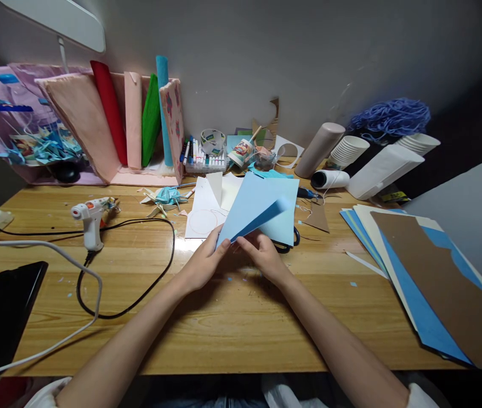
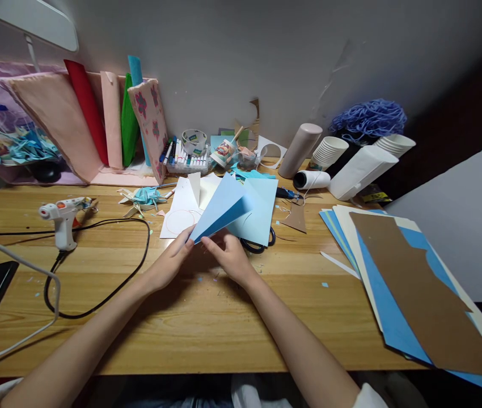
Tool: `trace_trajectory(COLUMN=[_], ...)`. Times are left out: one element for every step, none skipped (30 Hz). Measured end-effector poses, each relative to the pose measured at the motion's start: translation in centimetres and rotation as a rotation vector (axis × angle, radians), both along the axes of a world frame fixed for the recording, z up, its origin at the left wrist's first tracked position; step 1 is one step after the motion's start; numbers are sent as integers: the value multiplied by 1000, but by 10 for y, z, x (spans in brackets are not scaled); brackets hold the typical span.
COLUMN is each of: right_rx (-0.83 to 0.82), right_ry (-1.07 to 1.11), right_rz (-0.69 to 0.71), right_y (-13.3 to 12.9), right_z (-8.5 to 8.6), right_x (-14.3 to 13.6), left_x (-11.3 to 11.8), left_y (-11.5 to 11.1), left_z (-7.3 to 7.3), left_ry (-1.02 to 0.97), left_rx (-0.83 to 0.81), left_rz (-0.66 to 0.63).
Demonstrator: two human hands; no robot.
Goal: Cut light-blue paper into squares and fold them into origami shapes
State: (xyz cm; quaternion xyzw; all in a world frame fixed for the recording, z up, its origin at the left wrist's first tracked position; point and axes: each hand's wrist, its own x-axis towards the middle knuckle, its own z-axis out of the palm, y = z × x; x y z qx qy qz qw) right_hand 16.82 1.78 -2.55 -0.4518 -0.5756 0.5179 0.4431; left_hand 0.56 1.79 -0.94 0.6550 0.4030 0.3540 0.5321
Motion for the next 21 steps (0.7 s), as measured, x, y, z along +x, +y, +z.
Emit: trace_trajectory(right_rx=[1, 7, 14, 19, 18, 8, -4, -13, -18, -17, -12, -8, -9, -11, -9, -4, -1, -2, -6, -13, -22], right_ry=[-1, -6, -20, -44, -73, -99, -120, -132, -137, -139, -145, -156, -170, -188, -206, -222, -234, -238, -235, -224, -211], right_rz=[-14, -33, -47, -53, -50, -42, -33, -23, -14, -2, 14, 42, 78, 122, 165, 207, 246, 275, 289, 283, 263], right_y=[0, 0, 1, 1, 1, 0, 0, -1, -3, -4, -6, -8, -9, -11, -13, -14, -15, -15, -16, -15, -14], right_z=[0, -1, -1, -1, -1, 0, 0, 0, 0, 0, 0, 0, 0, 0, 0, 0, 0, 0, 0, 1, 2], right_x=[0, 0, 0, 1, 1, 2, 3, 3, 4, 4, 4, 5, 4, 4, 4, 5, 5, 6, 7, 9, 11], left_x=[0, 1, 1, 1, 0, 0, -1, -2, -3, -5, -6, -7, -9, -10, -11, -13, -15, -17, -19, -22, -25], left_y=[0, 1, 1, 2, 2, 2, 3, 4, 5, 6, 8, 9, 11, 12, 14, 15, 16, 18, 20, 22, 25], left_z=[0, 0, 0, 0, 0, 0, 0, -1, -2, -3, -4, -5, -5, -5, -4, -3, -2, 0, 1, 2, 2], left_ry=[-2, -3, -1, 6, 20, 42, 67, 91, 108, 115, 110, 89, 58, 19, -28, -81, -138, -196, -256, -312, -362], left_rx=[5, 12, 20, 26, 28, 22, 11, 0, -8, -11, -14, -24, -54, -106, -177, -260, -340, -405, -445, -453, -439], left_rz=[10, 23, 35, 44, 55, 73, 100, 136, 184, 235, 277, 308, 330, 347, 360, 366, 374, 387, 403, 439, 482])
